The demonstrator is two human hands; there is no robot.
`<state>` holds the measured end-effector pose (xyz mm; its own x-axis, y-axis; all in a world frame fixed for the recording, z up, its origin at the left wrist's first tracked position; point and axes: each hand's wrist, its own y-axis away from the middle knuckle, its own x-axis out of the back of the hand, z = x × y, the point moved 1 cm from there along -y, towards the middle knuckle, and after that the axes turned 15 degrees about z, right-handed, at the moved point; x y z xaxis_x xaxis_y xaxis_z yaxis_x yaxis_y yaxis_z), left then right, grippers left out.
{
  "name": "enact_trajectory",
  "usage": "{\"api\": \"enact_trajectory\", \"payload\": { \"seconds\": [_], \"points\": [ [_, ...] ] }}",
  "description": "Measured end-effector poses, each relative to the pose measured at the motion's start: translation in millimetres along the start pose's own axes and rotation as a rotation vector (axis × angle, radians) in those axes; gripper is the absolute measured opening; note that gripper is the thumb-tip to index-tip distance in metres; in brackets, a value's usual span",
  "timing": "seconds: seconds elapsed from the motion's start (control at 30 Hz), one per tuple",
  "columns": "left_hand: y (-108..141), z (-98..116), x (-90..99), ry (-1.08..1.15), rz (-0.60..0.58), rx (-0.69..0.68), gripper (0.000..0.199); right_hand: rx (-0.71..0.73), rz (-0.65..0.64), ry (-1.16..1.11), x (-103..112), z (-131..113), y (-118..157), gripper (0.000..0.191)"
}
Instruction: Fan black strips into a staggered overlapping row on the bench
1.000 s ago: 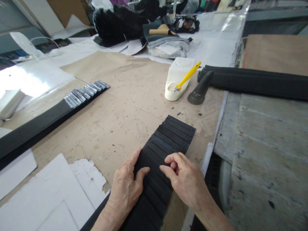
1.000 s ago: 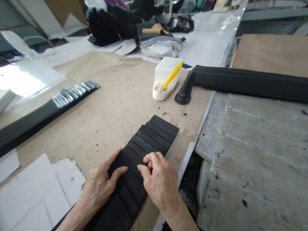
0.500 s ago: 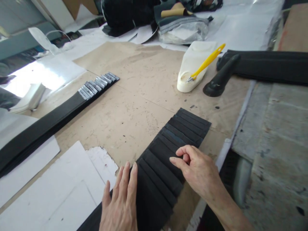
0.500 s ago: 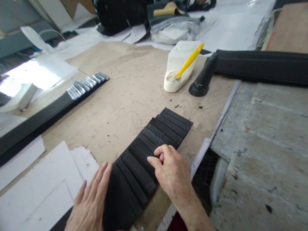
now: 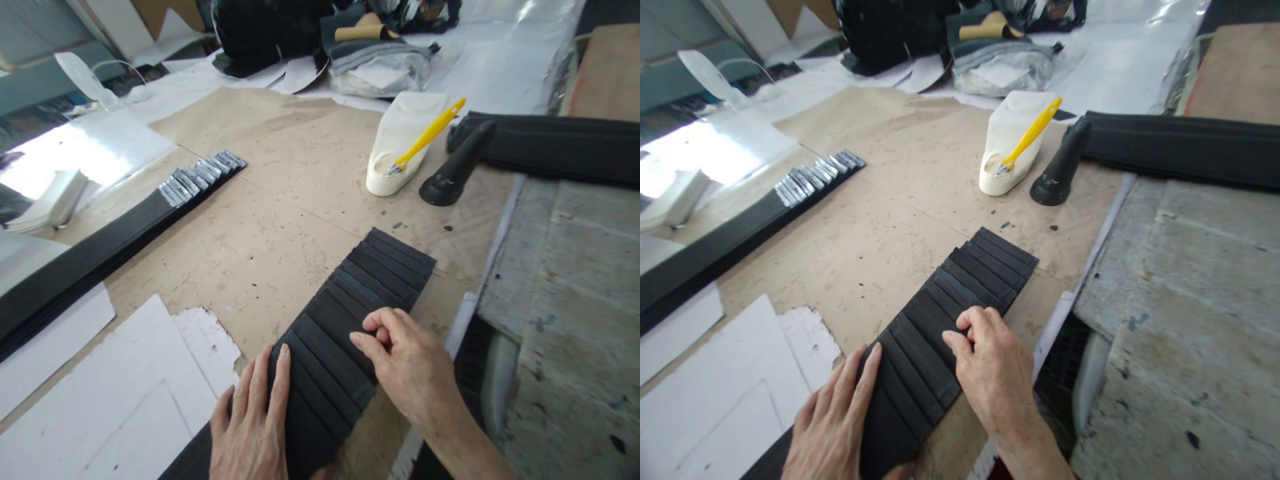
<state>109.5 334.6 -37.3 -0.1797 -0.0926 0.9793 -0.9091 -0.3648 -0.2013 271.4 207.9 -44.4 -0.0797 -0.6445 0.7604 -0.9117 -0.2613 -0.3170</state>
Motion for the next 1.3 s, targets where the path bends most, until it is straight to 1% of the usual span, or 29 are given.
{"api": "enact_trajectory", "payload": {
  "seconds": [0.07, 0.1, 0.13, 0.17, 0.23, 0.33, 0.37, 0.43, 0.53, 0.67, 0.8, 0.97, 1.13, 1.23, 1.3],
  "points": [
    [1, 0, -2.3, -0.01, -0.005, -0.004, 0.106, 0.101, 0.081, 0.006, 4, -7, 7, 0.009],
    [1, 0, -3.1, -0.012, -0.01, -0.006, 0.106, 0.136, 0.088, -0.013, 5, -11, 10, 0.011],
    [1, 1, -3.6, -0.012, -0.014, -0.006, 0.106, 0.155, 0.061, -0.043, 6, -14, 11, 0.012],
    [1, 1, -3.8, -0.013, -0.018, -0.006, 0.107, 0.155, 0.005, -0.074, 6, -17, 12, 0.012],
    [1, 1, -3.4, -0.018, -0.022, -0.01, 0.108, 0.124, -0.155, -0.098, 5, -22, 9, 0.01],
    [2, -1, -2.2, -0.027, -0.018, -0.022, 0.104, 0.067, -0.377, -0.033, 2, -26, 0, 0.015],
    [2, -2, -2.0, -0.03, -0.01, -0.032, 0.102, 0.055, -0.423, -0.017, 1, -26, -3, 0.018],
    [3, -4, -1.7, -0.045, 0.013, -0.057, 0.096, 0.04, -0.466, -0.014, 0, -26, -6, 0.022],
    [1, -6, -1.8, -0.054, 0.028, -0.084, 0.092, 0.027, -0.48, -0.048, -1, -25, -7, 0.019],
    [-3, -2, -2.8, -0.029, 0.01, -0.076, 0.099, 0.024, -0.521, -0.073, 0, -23, -11, 0.019],
    [-6, 1, -3.7, -0.022, 0.026, -0.068, 0.102, 0.007, -0.563, -0.102, 0, -21, -17, 0.024],
    [-7, 2, -1.9, -0.027, 0.032, -0.073, 0.104, -0.046, -0.533, -0.127, -1, -23, -19, 0.025],
    [-9, 4, -1.9, -0.018, 0.025, -0.062, 0.11, -0.068, -0.539, -0.13, -2, -22, -22, 0.028],
    [-10, 5, -4.6, -0.008, 0.017, -0.044, 0.113, -0.019, -0.498, -0.14, -3, -20, -20, 0.026],
    [-9, 5, -6.3, 0.007, 0.023, -0.067, 0.111, 0.054, -0.391, -0.128, -2, -20, -14, 0.02]
  ]
}}
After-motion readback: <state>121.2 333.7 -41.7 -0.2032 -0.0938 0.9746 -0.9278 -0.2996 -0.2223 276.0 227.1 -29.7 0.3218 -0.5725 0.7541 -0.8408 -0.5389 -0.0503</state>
